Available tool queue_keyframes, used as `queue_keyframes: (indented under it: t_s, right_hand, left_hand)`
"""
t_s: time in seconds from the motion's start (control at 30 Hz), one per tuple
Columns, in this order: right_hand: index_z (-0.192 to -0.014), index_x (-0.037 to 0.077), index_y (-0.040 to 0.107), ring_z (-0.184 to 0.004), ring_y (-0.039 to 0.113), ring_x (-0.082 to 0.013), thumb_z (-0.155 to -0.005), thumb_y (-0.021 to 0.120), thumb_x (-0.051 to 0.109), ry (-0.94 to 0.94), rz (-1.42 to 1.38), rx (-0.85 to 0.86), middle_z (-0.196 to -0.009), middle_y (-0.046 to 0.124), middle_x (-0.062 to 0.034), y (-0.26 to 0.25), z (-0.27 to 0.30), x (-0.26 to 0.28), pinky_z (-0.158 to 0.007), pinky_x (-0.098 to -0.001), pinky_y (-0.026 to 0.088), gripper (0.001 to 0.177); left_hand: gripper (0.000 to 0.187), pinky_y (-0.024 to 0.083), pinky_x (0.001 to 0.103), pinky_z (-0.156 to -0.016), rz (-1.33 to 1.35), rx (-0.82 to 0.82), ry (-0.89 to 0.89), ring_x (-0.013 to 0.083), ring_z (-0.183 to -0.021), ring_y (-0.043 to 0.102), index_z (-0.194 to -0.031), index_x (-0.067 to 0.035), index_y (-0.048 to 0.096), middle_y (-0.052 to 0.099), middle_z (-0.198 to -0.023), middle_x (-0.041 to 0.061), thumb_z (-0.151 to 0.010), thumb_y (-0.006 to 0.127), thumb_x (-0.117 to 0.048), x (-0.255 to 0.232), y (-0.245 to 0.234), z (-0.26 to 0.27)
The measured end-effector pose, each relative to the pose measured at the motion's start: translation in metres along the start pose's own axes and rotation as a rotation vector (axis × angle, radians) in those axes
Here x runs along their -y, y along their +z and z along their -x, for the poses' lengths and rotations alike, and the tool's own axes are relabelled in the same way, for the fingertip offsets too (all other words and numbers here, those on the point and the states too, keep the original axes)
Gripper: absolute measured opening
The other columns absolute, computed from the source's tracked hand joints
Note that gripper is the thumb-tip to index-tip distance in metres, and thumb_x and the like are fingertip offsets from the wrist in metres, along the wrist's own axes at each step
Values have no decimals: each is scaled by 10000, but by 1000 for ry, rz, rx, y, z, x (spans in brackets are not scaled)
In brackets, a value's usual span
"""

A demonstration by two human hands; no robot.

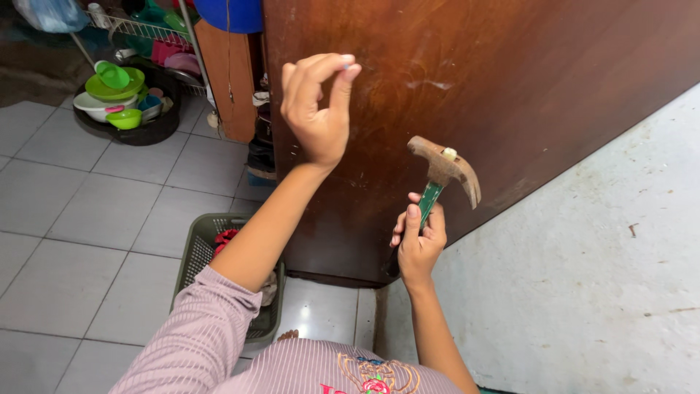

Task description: The person picks up a hammer and a wooden wall hook, positions the hook against a wooden cabinet, and hammers a nail into the cabinet to mount the hook. The person then moves to a wall and positions the hook again.

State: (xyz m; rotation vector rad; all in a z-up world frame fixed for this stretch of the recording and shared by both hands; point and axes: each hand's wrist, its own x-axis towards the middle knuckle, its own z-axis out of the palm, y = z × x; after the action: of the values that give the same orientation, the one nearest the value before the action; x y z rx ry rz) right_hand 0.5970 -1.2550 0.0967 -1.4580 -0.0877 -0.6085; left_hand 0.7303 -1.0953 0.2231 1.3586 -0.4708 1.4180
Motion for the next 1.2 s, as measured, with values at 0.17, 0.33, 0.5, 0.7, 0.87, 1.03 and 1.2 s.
queue_keyframes:
  t_s: [0.17, 0.33, 0.5, 0.7, 0.87, 1.03, 1.2]
  right_hand:
    - [-1250, 50, 565, -604, 515, -57, -1094, 551, 211, -77, 47, -43, -724, 539, -17, 27, -16, 5, -502, -200, 456, 225]
    - [-1258, 42, 559, -630, 524, -56, -1095, 549, 210, -113, 50, -93, -745, 544, -16, 48, -22, 7, -515, -199, 460, 235]
    - [-1255, 37, 554, -626, 521, -59, -1091, 546, 205, -131, 55, -163, -750, 546, -21, 64, -28, 2, -512, -204, 465, 234]
    - [-1246, 45, 540, -613, 512, -60, -1097, 533, 211, -155, 46, -198, -746, 549, -26, 66, -36, 1, -510, -208, 465, 223]
    - [-1240, 42, 538, -619, 520, -64, -1103, 534, 219, -182, 68, -179, -746, 547, -29, 60, -45, 5, -514, -208, 469, 224]
    - [-1246, 42, 528, -625, 527, -67, -1102, 537, 222, -192, 76, -185, -756, 548, -33, 57, -51, 8, -519, -209, 471, 231]
    - [-1239, 39, 523, -611, 521, -69, -1111, 541, 214, -238, 105, -186, -763, 554, -36, 54, -50, 10, -527, -212, 468, 218]
  left_hand:
    - [176, 433, 298, -783, 87, 69, 228, 117, -901, 663, -1085, -121, 725, 750, -1045, -17, -938, 805, -67, 15, 16, -13]
    - [227, 407, 306, -757, 79, 101, 402, 118, -834, 591, -1100, -139, 737, 738, -1059, -34, -908, 817, -49, 35, 33, -26]
    - [282, 391, 317, -754, 70, 122, 438, 129, -837, 546, -1156, -164, 753, 679, -1026, -64, -906, 822, -54, 50, 42, -27]
    - [360, 341, 338, -730, 15, 133, 428, 147, -780, 438, -1198, -215, 765, 447, -874, -31, -881, 816, -53, 58, 53, -22]
    - [373, 333, 337, -722, -32, 102, 402, 157, -769, 400, -1201, -229, 771, 359, -845, -12, -877, 832, -55, 57, 56, -18]
    - [350, 322, 340, -710, -35, 82, 387, 154, -763, 386, -1193, -219, 772, 341, -835, -14, -887, 850, -69, 57, 57, -17]
    - [354, 326, 341, -720, -43, 90, 411, 152, -773, 399, -1202, -229, 767, 361, -845, -21, -896, 841, -68, 59, 58, -18]
